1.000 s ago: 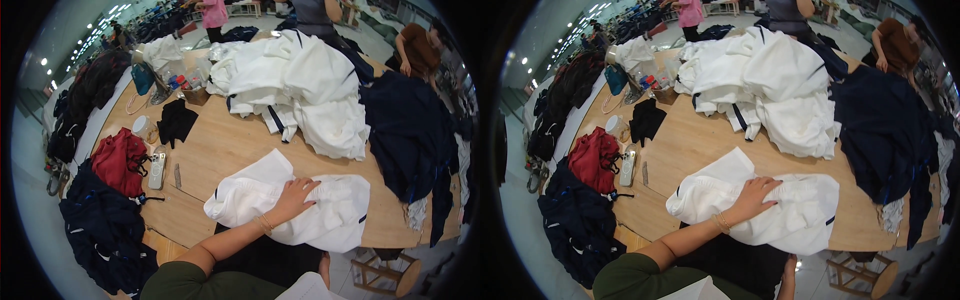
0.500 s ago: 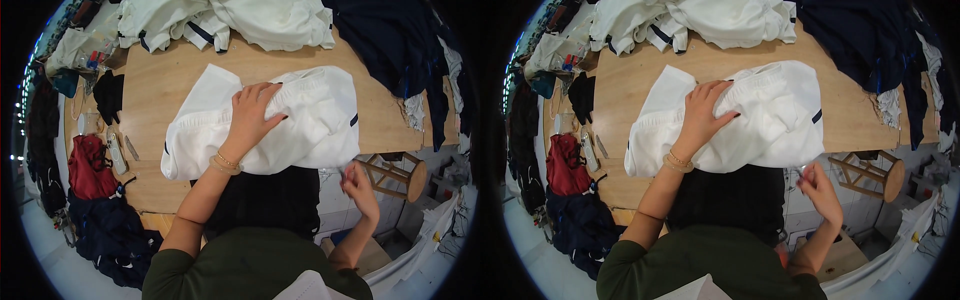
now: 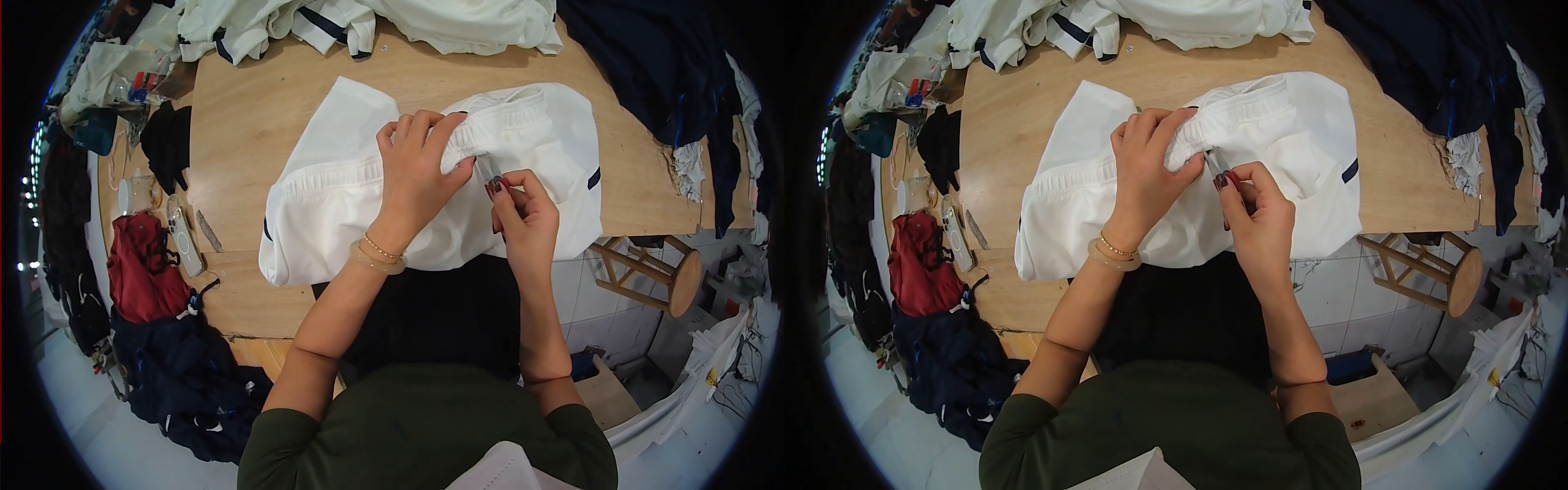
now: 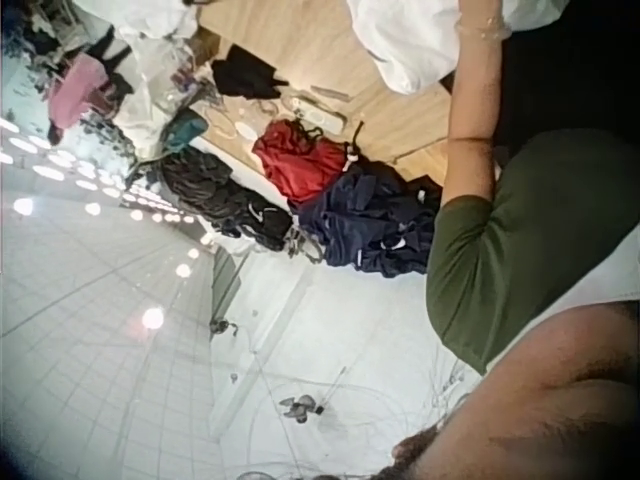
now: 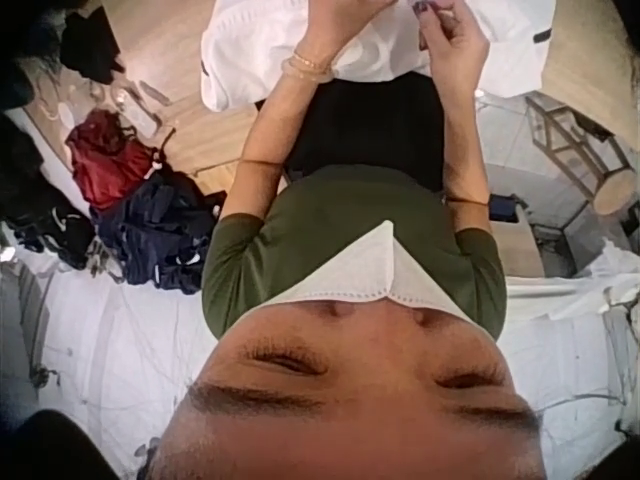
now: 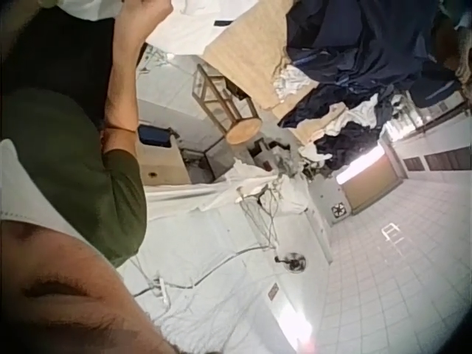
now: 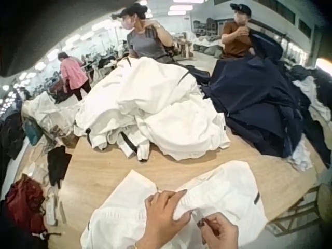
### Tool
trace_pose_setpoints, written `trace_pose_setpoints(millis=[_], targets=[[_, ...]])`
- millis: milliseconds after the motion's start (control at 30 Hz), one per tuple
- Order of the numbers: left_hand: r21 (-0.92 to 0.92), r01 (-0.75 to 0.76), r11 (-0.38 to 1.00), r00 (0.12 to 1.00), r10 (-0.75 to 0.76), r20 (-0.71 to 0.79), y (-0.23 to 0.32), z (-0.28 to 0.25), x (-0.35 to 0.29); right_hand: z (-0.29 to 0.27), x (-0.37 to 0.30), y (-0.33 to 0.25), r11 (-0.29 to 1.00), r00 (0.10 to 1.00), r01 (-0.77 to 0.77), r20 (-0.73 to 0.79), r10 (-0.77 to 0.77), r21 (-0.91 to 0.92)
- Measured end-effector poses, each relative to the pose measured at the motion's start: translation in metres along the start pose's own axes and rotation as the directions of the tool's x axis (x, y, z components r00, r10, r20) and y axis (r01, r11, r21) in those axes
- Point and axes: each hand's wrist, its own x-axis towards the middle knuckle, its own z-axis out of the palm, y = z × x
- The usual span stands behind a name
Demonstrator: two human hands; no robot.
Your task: Trimming excess threads from the waistband of white shorts using a pair of thread snips.
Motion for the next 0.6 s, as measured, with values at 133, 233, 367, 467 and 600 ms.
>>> trace_pose_setpoints(millis=[133,233,367,467,600], targets=[[-0.013,-0.011,1.0,0.999,0.01,-0.036,0.005,-0.005,0.002,0.002,0.0,-0.001,0.999,0.999,0.044,-0.014,-0.043,0.03],[-0.013,0.004,1.0,1.0,-0.005,-0.024,0.008,-0.009,0.002,0.004,0.001,-0.001,0.996,0.996,0.08,-0.04,-0.079,0.029],[-0.014,0.016,1.0,1.0,-0.015,0.017,0.011,-0.012,0.003,0.001,0.003,0.0,0.995,0.994,0.094,-0.051,-0.092,0.038],[0.011,-0.002,1.0,1.0,0.002,0.02,0.013,-0.015,0.004,0.0,0.004,0.0,0.996,0.994,0.086,-0.068,-0.085,0.007],[0.019,-0.013,1.0,1.0,0.013,0.023,0.014,-0.015,0.003,0.002,0.005,-0.003,0.992,0.992,0.094,-0.087,-0.087,0.079]])
